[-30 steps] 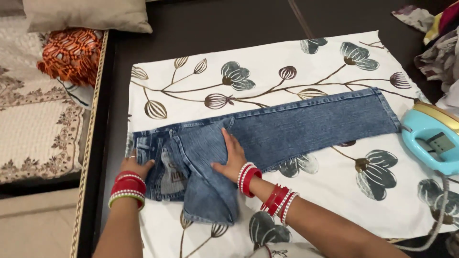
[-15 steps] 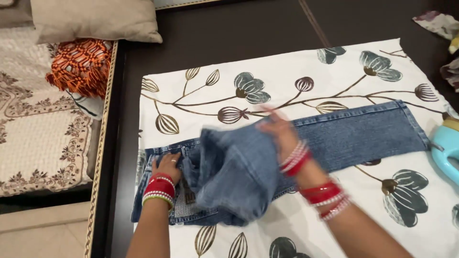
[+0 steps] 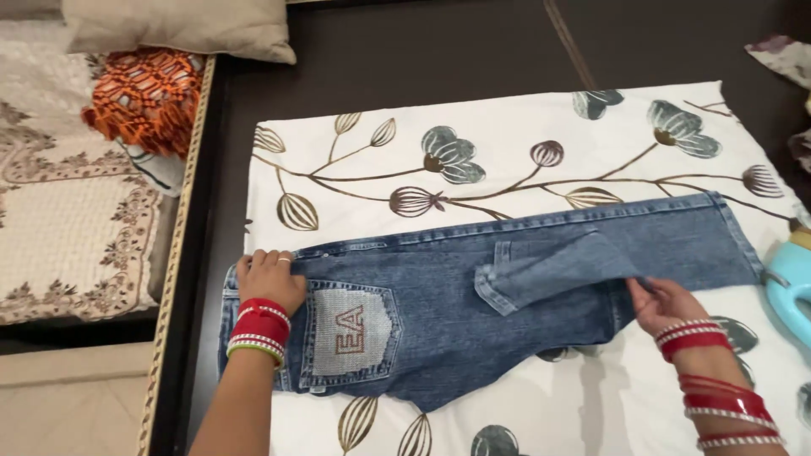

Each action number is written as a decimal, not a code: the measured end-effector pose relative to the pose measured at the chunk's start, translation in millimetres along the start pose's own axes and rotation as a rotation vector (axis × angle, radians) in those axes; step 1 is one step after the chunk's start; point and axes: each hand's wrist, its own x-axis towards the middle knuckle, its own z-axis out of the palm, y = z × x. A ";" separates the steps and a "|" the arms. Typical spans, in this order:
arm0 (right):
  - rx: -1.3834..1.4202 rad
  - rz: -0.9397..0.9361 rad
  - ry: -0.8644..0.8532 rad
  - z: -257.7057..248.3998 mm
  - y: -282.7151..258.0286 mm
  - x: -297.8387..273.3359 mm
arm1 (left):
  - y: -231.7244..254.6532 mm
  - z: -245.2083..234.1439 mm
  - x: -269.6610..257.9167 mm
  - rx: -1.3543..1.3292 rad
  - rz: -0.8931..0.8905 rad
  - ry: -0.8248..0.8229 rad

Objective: Ironing a pair of denim jeans on a flat surface.

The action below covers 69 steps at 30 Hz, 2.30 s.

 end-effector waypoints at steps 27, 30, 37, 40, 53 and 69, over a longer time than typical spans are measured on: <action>-2.652 -0.119 -1.590 155.4 351.5 -217.3 | -106.7 162.9 -162.9 -0.483 -0.521 0.315; -2.717 0.010 -1.571 153.2 340.4 -225.2 | -105.6 107.7 -151.6 -0.326 -0.594 0.149; -2.406 -0.180 -1.657 93.2 346.6 -161.3 | -8.8 32.5 -105.1 -0.194 -0.632 0.581; -2.034 -0.156 -1.273 64.3 368.0 -114.9 | 88.9 -1.5 -76.8 -0.632 -0.378 0.345; -2.329 -0.713 -0.259 71.1 232.9 6.8 | 91.2 99.3 -34.6 -0.159 -0.127 -0.054; -2.707 -0.496 -0.365 78.8 174.8 -24.2 | 308.3 33.5 -57.8 -0.101 0.135 -0.573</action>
